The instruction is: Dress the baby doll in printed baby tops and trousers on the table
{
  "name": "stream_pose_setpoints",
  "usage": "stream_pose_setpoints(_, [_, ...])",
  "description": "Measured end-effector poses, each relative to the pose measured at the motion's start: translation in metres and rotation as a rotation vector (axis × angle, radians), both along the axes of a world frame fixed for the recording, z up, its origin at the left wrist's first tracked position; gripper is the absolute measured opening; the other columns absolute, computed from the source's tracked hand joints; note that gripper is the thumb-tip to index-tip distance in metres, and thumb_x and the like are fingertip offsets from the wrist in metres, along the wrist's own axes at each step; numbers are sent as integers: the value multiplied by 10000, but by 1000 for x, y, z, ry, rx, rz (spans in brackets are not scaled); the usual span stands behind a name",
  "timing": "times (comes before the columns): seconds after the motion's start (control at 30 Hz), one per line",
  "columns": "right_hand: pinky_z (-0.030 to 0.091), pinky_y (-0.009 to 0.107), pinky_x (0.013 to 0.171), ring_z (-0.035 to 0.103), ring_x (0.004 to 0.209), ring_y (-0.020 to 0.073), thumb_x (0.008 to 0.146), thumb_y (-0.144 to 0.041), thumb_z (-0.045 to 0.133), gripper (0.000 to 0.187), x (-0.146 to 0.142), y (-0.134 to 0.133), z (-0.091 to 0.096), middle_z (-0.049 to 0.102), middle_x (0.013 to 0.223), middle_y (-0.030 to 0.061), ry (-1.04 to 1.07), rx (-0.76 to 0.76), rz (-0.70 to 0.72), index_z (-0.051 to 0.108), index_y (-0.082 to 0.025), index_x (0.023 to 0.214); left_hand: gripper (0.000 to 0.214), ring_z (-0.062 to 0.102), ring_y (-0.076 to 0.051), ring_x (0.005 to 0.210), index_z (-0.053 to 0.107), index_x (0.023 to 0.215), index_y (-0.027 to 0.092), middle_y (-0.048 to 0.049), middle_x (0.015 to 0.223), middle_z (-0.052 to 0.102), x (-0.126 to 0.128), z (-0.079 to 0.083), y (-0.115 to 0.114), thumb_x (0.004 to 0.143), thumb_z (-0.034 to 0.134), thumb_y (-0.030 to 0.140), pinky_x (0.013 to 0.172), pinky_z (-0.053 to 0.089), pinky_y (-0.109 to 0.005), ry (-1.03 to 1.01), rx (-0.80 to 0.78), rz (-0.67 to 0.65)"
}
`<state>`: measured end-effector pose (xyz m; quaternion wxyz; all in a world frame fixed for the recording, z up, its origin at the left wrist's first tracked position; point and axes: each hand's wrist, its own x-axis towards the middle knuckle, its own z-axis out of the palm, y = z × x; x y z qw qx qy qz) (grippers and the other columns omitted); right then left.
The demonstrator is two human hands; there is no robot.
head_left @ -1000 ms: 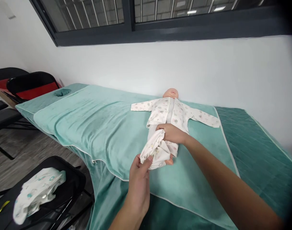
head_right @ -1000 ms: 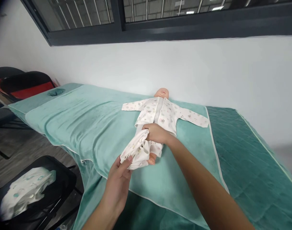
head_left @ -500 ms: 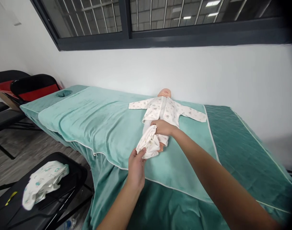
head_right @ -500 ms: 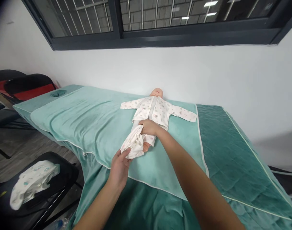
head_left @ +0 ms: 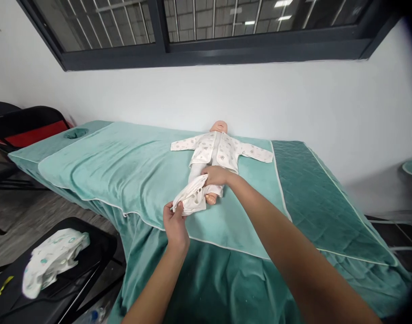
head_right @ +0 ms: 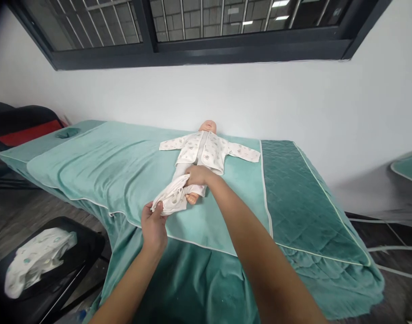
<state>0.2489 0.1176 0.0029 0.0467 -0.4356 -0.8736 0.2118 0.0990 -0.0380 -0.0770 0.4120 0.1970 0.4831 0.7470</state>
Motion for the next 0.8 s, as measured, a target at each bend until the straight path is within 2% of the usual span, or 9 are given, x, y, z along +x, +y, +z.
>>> stream_pose_setpoints(0.1, [395, 247, 669, 655, 901, 208, 696, -513, 737, 366, 1, 0, -2, 730, 1053, 20, 2, -1, -7, 705, -231, 928, 387, 642, -144, 809, 580, 983, 177, -21, 928, 672, -3, -3, 3, 694, 776, 343, 741, 524, -288, -24, -9, 22])
stream_pose_setpoints(0.17, [392, 247, 671, 652, 909, 206, 715, -528, 715, 368, 1, 1, -3, 728, 1058, 17, 7, 2, -16, 706, -239, 943, 388, 650, -158, 830, 586, 991, 168, -46, 968, 680, -8, -4, 9, 698, 764, 351, 735, 532, -296, -18, -35, -8])
stream_pose_setpoints(0.27, [391, 247, 675, 648, 910, 208, 735, -541, 690, 374, 0, 2, -5, 726, 1053, 22, 13, 11, -24, 704, -240, 956, 384, 651, -169, 818, 591, 985, 159, -68, 982, 687, -18, -4, 19, 712, 740, 384, 712, 545, -314, 41, -113, -109])
stream_pose_setpoints(0.47, [385, 246, 663, 644, 869, 202, 760, -484, 670, 303, -2, 1, -9, 728, 997, 31, 32, 31, -27, 699, -223, 912, 399, 633, -178, 746, 606, 960, 141, -66, 868, 683, -31, 3, 31, 727, 710, 448, 667, 549, -331, 215, -261, -359])
stream_pose_setpoints(0.6, [376, 241, 649, 633, 831, 189, 785, -451, 643, 254, -2, -1, -8, 725, 954, 28, 53, 36, -20, 688, -216, 871, 407, 653, -206, 857, 643, 1031, 136, -95, 988, 710, -30, 14, 24, 755, 691, 431, 763, 542, -346, 232, -240, -513])
stream_pose_setpoints(0.7, [376, 238, 645, 628, 820, 186, 796, -448, 633, 245, -1, -4, -6, 724, 938, 27, 68, 29, -18, 681, -213, 846, 438, 648, -231, 1008, 646, 1149, 159, -103, 1141, 700, -31, 23, 14, 746, 701, 324, 883, 513, -360, 196, -179, -632])
stream_pose_setpoints(0.8, [384, 239, 653, 631, 829, 191, 806, -431, 629, 230, -2, -6, -4, 726, 940, 32, 83, 18, -27, 682, -212, 850, 539, 624, -257, 1102, 627, 1230, 167, -111, 1221, 679, -33, 29, 11, 704, 728, 230, 934, 479, -356, 211, -134, -720])
